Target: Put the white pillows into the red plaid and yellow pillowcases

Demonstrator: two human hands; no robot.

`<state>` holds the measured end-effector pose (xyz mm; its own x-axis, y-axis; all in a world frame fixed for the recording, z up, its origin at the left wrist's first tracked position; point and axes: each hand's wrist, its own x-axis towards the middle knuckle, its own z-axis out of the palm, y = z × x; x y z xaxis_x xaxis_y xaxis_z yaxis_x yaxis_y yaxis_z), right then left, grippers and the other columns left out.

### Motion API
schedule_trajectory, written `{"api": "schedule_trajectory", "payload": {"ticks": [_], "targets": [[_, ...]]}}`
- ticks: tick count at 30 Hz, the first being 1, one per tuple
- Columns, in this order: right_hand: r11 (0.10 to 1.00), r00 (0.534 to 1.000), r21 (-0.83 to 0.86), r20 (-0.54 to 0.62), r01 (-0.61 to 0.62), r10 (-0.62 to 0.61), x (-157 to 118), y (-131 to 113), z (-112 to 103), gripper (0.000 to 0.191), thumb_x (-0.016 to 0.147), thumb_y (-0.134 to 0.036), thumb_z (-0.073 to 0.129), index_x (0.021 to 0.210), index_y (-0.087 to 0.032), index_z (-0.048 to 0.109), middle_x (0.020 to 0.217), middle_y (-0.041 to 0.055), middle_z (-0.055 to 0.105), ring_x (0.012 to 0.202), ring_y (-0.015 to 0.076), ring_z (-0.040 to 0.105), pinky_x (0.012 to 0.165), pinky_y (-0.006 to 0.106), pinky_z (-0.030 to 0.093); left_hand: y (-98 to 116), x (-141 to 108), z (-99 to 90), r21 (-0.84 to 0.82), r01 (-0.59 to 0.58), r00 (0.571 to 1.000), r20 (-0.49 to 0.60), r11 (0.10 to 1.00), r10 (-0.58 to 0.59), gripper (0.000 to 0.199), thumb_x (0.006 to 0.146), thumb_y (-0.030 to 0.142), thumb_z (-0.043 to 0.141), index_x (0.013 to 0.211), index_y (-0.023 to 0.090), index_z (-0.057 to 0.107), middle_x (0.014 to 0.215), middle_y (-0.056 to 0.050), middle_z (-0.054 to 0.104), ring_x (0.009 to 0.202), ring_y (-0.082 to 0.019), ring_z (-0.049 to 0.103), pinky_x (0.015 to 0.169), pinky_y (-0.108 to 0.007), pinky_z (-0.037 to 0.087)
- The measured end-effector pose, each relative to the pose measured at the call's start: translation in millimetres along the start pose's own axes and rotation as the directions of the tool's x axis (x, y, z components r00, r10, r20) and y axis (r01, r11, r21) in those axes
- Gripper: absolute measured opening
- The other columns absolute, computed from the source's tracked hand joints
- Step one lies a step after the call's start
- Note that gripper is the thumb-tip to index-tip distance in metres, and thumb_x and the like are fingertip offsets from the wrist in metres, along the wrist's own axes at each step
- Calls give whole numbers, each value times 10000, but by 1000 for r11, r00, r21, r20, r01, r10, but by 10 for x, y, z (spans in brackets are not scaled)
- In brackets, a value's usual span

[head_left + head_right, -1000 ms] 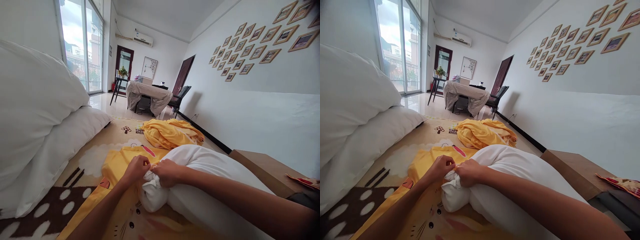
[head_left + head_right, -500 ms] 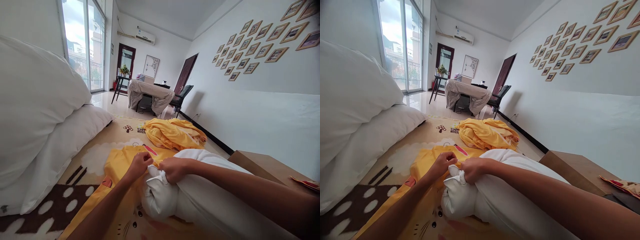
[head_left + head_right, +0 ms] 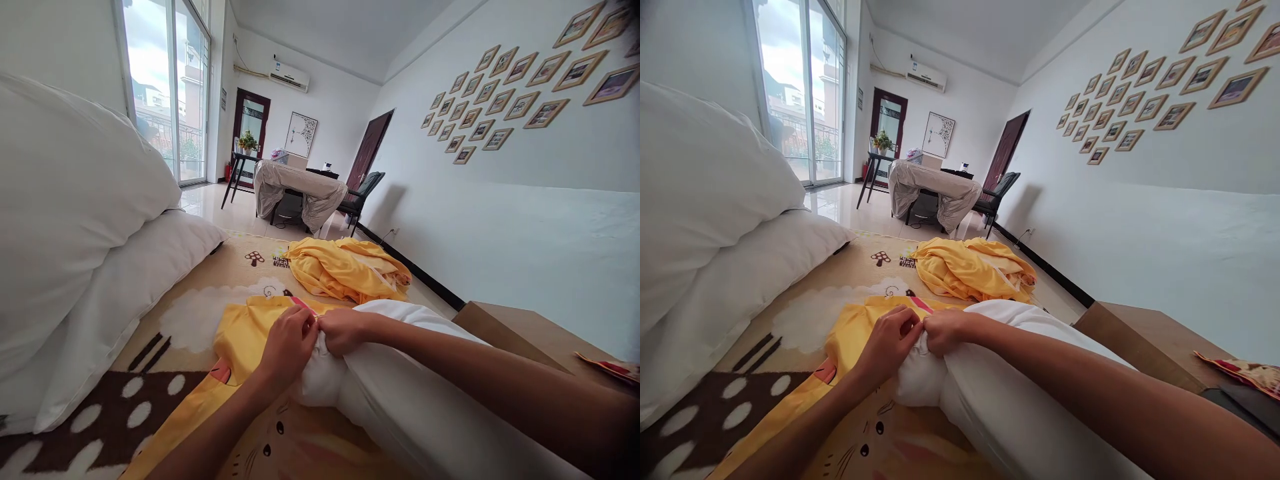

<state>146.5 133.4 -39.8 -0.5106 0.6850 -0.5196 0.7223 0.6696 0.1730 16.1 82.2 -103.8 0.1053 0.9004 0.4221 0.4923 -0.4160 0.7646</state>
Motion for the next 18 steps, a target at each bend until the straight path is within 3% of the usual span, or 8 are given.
{"api": "schedule_trajectory", "payload": {"ticks": [5, 7, 9, 12, 14, 17, 18], "targets": [[998, 985, -33, -160, 52, -57, -22, -19, 223, 309, 686, -164, 514, 957, -124, 658, 979, 142, 695, 843, 257, 651, 654, 301, 440, 7, 8, 3, 303, -99, 994, 69, 948, 82, 201, 911, 180, 460, 751, 167, 581, 825, -55, 601, 801, -194, 541, 742, -314, 399], [996, 972, -33, -219, 83, -88, -27, -6, 308, 297, 696, -171, 505, 954, -126, 646, 993, 139, 690, 888, 263, 646, 698, 312, 445, 101, -19, -24, 480, -194, 976, 181, 855, 119, 221, 909, 125, 419, 810, 156, 614, 876, -85, 618, 852, -231, 555, 782, -363, 408], [992, 959, -25, -255, 124, -126, -23, 21, 360, 270, 711, -184, 506, 940, -135, 641, 994, 125, 691, 920, 261, 643, 728, 314, 449, 249, -100, -64, 619, -251, 955, 283, 745, 86, 243, 864, 57, 408, 878, 140, 636, 932, -121, 627, 880, -269, 564, 773, -399, 418], [986, 945, -1, -287, 166, -159, -15, 71, 374, 266, 749, -214, 503, 964, -139, 640, 1020, 121, 692, 934, 255, 647, 741, 316, 461, 444, -315, -86, 684, -300, 926, 376, 665, 31, 248, 801, 43, 454, 912, 145, 651, 943, -145, 640, 870, -301, 580, 743, -420, 434], [985, 940, 16, -299, 174, -161, -18, 98, 362, 288, 748, -220, 507, 985, -129, 643, 1033, 133, 693, 927, 262, 655, 732, 323, 472, 464, -474, -22, 618, -422, 847, 529, 664, 46, 212, 814, 83, 482, 885, 161, 666, 889, -134, 665, 826, -296, 600, 731, -412, 441], [982, 937, 38, -308, 186, -165, -41, 124, 343, 336, 721, -208, 518, 1019, -124, 648, 1052, 139, 695, 943, 277, 661, 728, 334, 488, 296, -648, 220, 421, -565, 623, 782, 709, 33, 237, 861, 102, 474, 897, 167, 699, 843, -111, 709, 778, -261, 645, 695, -353, 462], [981, 936, 44, -310, 187, -165, -51, 128, 339, 348, 721, -208, 517, 1032, -122, 649, 1061, 142, 694, 952, 282, 661, 728, 338, 493, 211, -685, 323, 404, -546, 592, 806, 734, -3, 265, 866, 90, 460, 928, 169, 706, 880, -109, 720, 805, -258, 658, 712, -343, 474]]}}
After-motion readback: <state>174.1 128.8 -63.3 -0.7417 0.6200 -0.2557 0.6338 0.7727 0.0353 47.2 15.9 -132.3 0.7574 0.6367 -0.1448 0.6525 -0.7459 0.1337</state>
